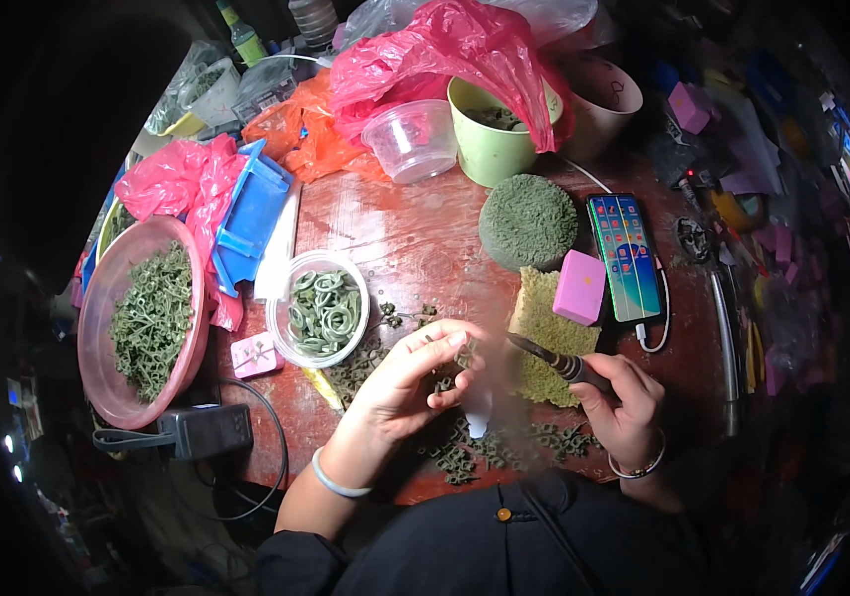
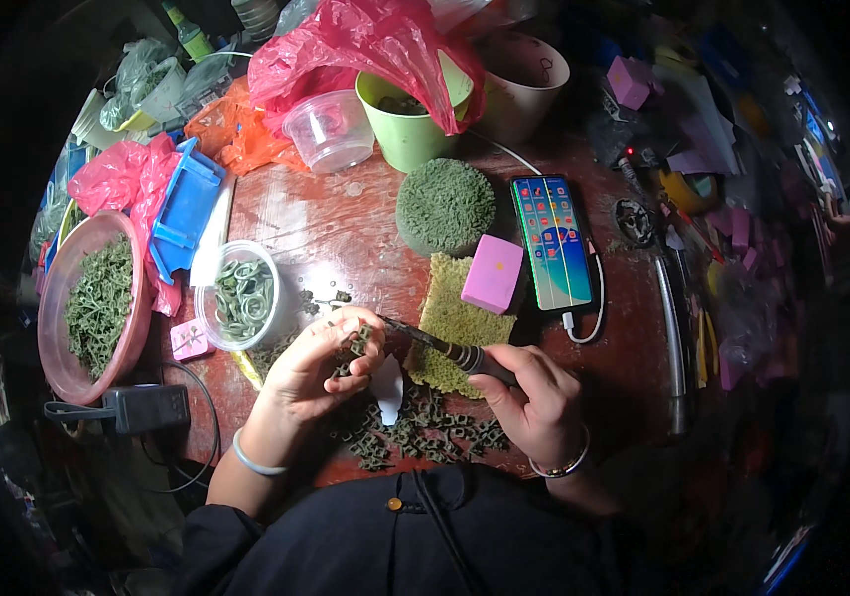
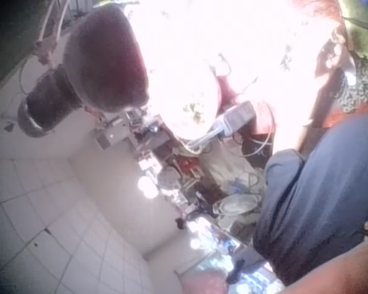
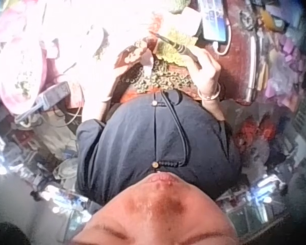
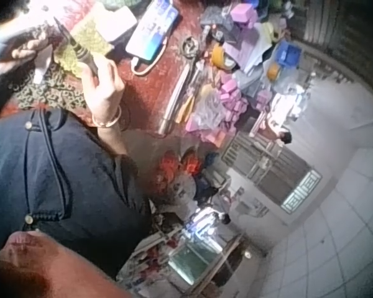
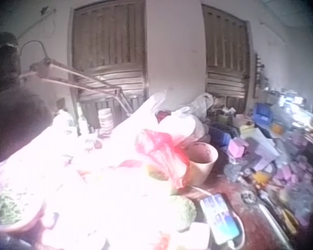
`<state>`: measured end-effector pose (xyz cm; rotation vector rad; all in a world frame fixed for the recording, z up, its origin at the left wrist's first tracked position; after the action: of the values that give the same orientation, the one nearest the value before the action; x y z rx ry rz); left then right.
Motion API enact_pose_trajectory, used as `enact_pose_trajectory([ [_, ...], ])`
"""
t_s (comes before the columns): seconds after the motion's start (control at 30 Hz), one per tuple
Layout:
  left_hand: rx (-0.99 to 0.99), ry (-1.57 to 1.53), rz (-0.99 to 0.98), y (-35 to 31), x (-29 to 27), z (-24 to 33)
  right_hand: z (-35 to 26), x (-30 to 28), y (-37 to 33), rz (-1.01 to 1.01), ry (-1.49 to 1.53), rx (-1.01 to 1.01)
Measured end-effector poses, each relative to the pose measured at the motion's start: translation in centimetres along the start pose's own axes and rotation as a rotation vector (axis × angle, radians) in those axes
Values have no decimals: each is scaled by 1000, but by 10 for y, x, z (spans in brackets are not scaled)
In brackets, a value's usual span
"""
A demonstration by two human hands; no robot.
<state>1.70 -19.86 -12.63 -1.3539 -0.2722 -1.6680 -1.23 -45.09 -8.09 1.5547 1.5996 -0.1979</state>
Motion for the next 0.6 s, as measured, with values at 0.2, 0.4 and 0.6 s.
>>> enact_pose_trajectory([
  [0.2, 1, 9, 22, 1, 0, 0, -1, 1, 0, 7, -10, -23],
  [0.4, 26, 90, 116, 1, 6, 0, -3, 2, 1, -28, -1, -11],
  [0.6, 26, 94, 79, 1, 2, 0, -6, -1, 3, -74, -25, -3],
])
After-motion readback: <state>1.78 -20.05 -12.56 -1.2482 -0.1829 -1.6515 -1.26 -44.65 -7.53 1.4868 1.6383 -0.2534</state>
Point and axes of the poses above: each hand's wrist, its own y-axis towards the middle knuckle, its own x-axis out of the palm, z = x × y, the point moved 3 cm from there along y, towards the middle knuckle, and after that the axes turned 6 degrees about -y, right-handed, at the moved point
